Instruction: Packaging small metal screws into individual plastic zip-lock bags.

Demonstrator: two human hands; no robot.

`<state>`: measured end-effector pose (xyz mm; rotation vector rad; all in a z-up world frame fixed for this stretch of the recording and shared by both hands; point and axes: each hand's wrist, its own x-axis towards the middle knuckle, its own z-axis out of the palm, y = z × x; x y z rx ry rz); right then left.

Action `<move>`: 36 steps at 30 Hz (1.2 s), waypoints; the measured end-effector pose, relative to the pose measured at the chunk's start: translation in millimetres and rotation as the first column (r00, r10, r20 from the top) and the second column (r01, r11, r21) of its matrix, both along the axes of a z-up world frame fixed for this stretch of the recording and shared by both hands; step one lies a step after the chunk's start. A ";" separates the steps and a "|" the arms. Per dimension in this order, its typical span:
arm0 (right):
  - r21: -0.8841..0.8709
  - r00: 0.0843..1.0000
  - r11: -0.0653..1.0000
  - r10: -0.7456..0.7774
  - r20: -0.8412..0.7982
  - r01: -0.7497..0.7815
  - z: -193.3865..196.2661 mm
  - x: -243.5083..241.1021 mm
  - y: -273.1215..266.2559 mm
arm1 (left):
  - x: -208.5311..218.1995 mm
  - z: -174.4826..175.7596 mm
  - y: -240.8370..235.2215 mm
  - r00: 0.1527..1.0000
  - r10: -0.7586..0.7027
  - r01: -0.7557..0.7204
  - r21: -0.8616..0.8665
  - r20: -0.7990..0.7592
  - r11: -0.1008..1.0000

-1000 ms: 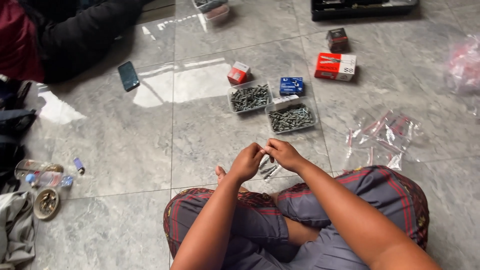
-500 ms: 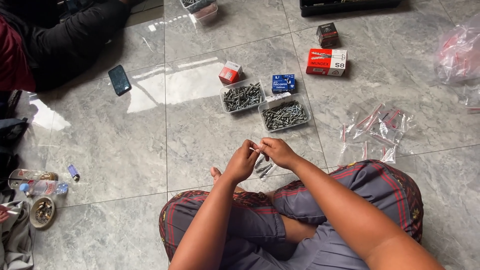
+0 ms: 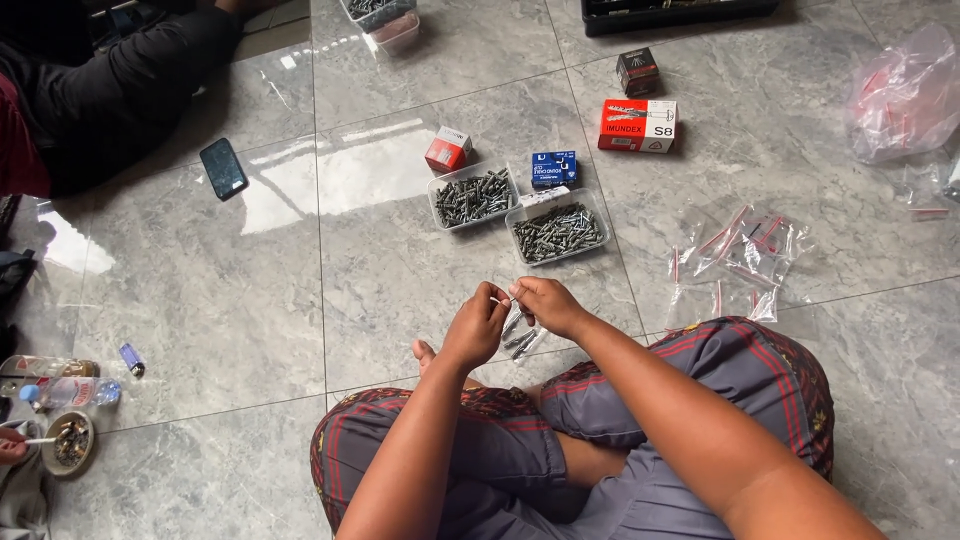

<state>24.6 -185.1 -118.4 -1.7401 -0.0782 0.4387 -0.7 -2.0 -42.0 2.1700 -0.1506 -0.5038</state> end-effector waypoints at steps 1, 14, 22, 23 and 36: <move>-0.002 1.000 1.000 -0.001 0.003 0.001 3.3 0.5 -1.3 | 1.5 -0.6 -0.4 1.000 -0.001 0.001 -0.002 0.003 1.000; -0.065 0.996 0.998 -0.015 0.083 0.021 21.9 -6.5 -0.3 | -1.2 5.9 0.3 1.000 0.018 -0.018 -0.037 0.012 0.999; 0.112 0.998 0.993 0.032 -0.061 -0.025 16.7 -6.1 2.1 | -1.7 -13.7 8.2 0.999 0.036 -0.035 -0.021 0.032 0.999; 0.128 0.998 0.991 0.038 -0.046 -0.032 16.2 -5.2 1.3 | -1.7 -12.1 9.2 0.999 0.037 -0.036 -0.038 0.027 0.999; -0.202 0.992 0.974 -0.080 0.101 0.099 19.5 4.9 -14.3 | 5.7 -16.2 5.8 0.999 0.004 -0.004 0.000 -0.046 1.000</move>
